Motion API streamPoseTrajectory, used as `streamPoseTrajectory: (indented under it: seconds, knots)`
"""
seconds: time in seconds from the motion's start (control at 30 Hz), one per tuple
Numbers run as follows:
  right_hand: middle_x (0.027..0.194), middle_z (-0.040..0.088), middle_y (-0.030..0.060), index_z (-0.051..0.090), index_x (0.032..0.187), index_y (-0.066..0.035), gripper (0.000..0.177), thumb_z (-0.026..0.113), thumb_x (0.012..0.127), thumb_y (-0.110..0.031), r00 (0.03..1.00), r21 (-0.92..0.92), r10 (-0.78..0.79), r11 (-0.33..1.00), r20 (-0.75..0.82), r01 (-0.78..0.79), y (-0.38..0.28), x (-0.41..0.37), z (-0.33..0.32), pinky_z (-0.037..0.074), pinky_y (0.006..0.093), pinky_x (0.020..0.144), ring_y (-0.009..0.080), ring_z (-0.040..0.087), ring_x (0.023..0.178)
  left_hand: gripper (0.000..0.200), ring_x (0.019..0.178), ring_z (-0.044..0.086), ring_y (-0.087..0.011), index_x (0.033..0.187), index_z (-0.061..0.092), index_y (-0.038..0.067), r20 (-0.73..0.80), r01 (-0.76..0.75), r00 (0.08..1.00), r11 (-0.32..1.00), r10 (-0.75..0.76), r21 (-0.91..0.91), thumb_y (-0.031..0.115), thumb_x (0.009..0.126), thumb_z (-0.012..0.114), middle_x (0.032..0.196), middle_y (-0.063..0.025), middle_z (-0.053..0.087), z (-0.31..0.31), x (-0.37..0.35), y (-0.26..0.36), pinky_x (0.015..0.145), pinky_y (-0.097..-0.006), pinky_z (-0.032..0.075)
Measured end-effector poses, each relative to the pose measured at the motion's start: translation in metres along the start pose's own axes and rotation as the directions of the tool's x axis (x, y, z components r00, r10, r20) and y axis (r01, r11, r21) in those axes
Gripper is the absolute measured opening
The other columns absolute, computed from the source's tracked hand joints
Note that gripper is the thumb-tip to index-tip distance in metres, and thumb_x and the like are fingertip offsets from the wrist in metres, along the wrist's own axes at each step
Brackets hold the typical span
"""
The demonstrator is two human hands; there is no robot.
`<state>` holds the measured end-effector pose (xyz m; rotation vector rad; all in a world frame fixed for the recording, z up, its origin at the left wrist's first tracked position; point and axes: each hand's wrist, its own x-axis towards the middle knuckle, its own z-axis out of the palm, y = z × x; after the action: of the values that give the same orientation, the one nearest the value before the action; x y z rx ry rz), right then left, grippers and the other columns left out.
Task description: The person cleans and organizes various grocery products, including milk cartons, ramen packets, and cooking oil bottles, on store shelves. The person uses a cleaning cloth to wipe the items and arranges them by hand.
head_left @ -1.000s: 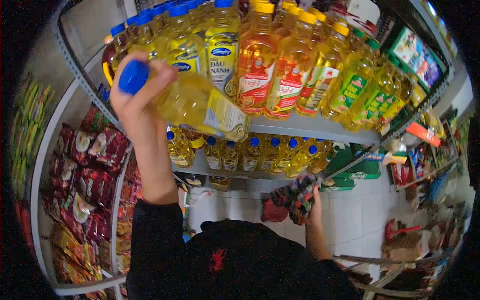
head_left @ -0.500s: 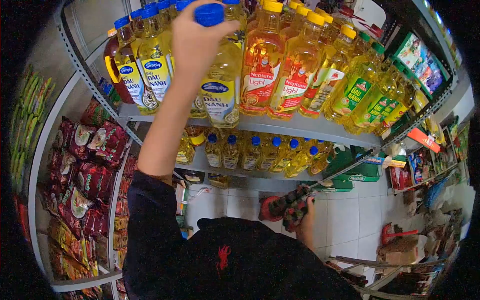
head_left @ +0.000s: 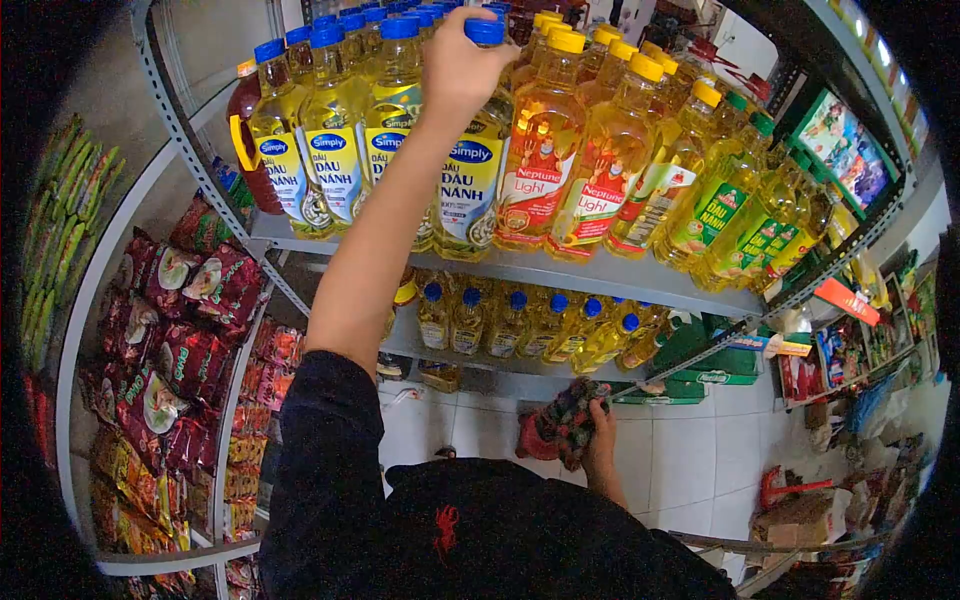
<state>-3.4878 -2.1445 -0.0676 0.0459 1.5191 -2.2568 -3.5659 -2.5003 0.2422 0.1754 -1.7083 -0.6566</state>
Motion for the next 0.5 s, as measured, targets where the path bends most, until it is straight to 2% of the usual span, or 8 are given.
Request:
streamPoseTrajectory:
  seconds: [0.1,0.17,0.27,0.33,0.37,0.43,0.47,0.5]
  knots:
    - [0.090,0.055,0.0100,0.048,0.100,0.001,0.034,0.056,0.079,-0.025,0.999,-0.056,0.026,0.998,-0.041,-0.028,0.006,0.001,0.012,0.048,0.0326,0.065,0.0200,0.058,0.076,0.041,0.070,0.057,-0.0177,0.097,0.055,0.003,0.010,0.016,1.000,0.993,-0.015,-0.116,0.012,0.060,0.072,0.081,-0.0090,0.061,-0.001,-0.007,0.012,0.067,-0.0296,0.045]
    - [0.092,0.055,0.0103,0.048,0.102,0.001,0.036,0.057,0.078,-0.024,1.000,-0.215,0.002,0.977,0.017,0.002,0.018,0.005,0.016,0.048,0.0337,0.068,0.0210,0.057,0.080,0.039,0.084,0.056,-0.0216,0.100,0.054,0.005,-0.236,-0.380,0.897,0.925,0.374,0.020,0.010,0.064,0.068,0.094,-0.0112,0.058,-0.007,-0.017,0.026,0.075,-0.0310,0.043]
    - [0.097,0.054,0.0122,0.049,0.104,-0.001,0.041,0.056,0.078,-0.032,0.987,-0.059,0.115,0.992,0.111,-0.109,0.016,0.000,0.020,0.046,0.0335,0.073,0.0227,0.055,0.087,0.033,0.098,0.049,-0.0278,0.100,0.054,0.006,-0.192,-0.528,0.788,0.802,0.585,0.278,0.009,0.068,0.063,0.104,-0.0106,0.054,-0.023,-0.049,0.030,0.084,-0.0363,0.038]
    - [0.096,0.054,0.0125,0.049,0.105,-0.001,0.041,0.053,0.080,-0.034,0.980,0.071,0.140,0.986,0.145,-0.151,0.005,-0.001,0.027,0.046,0.0336,0.074,0.0230,0.055,0.087,0.028,0.093,0.051,-0.0303,0.096,0.056,0.005,0.060,-0.363,0.930,0.931,0.364,-0.029,0.010,0.069,0.061,0.097,-0.0124,0.056,-0.045,-0.113,0.045,0.080,-0.0402,0.041]
    - [0.099,0.053,0.0126,0.046,0.108,-0.002,0.043,0.050,0.081,-0.036,0.967,0.147,0.191,0.965,0.169,-0.216,-0.004,-0.002,0.034,0.046,0.0344,0.074,0.0235,0.055,0.088,0.025,0.089,0.053,-0.0310,0.093,0.058,0.006,0.228,-0.279,0.926,0.953,0.300,-0.120,0.012,0.069,0.061,0.092,-0.0130,0.057,-0.053,-0.157,0.042,0.077,-0.0401,0.042]
    - [0.102,0.053,0.0127,0.043,0.112,-0.003,0.045,0.047,0.083,-0.037,0.952,0.239,0.217,0.934,0.216,-0.267,-0.015,-0.005,0.048,0.047,0.0351,0.074,0.0239,0.056,0.088,0.034,0.097,0.051,-0.0298,0.102,0.056,0.009,0.606,-0.165,0.707,0.918,0.365,-0.360,0.021,0.071,0.062,0.102,-0.0139,0.055,-0.061,-0.231,0.037,0.084,-0.0391,0.040]
    - [0.107,0.050,0.0128,0.038,0.116,-0.005,0.048,0.045,0.083,-0.039,0.925,0.206,0.220,0.934,0.309,-0.291,-0.016,-0.006,0.053,0.046,0.0359,0.076,0.0250,0.055,0.091,0.050,0.103,0.047,-0.0260,0.112,0.050,0.008,0.710,-0.235,0.615,0.939,0.343,-0.251,0.032,0.071,0.064,0.116,-0.0099,0.048,-0.063,-0.265,0.043,0.086,-0.0399,0.038]
    - [0.112,0.047,0.0130,0.033,0.120,-0.006,0.051,0.043,0.084,-0.040,0.890,0.166,0.231,0.934,0.394,-0.316,-0.014,-0.007,0.057,0.046,0.0366,0.077,0.0260,0.053,0.094,0.054,0.109,0.042,-0.0277,0.118,0.044,0.010,0.785,-0.018,0.587,0.973,0.196,-0.230,0.028,0.071,0.063,0.119,-0.0122,0.044,-0.066,-0.296,0.046,0.090,-0.0402,0.035]
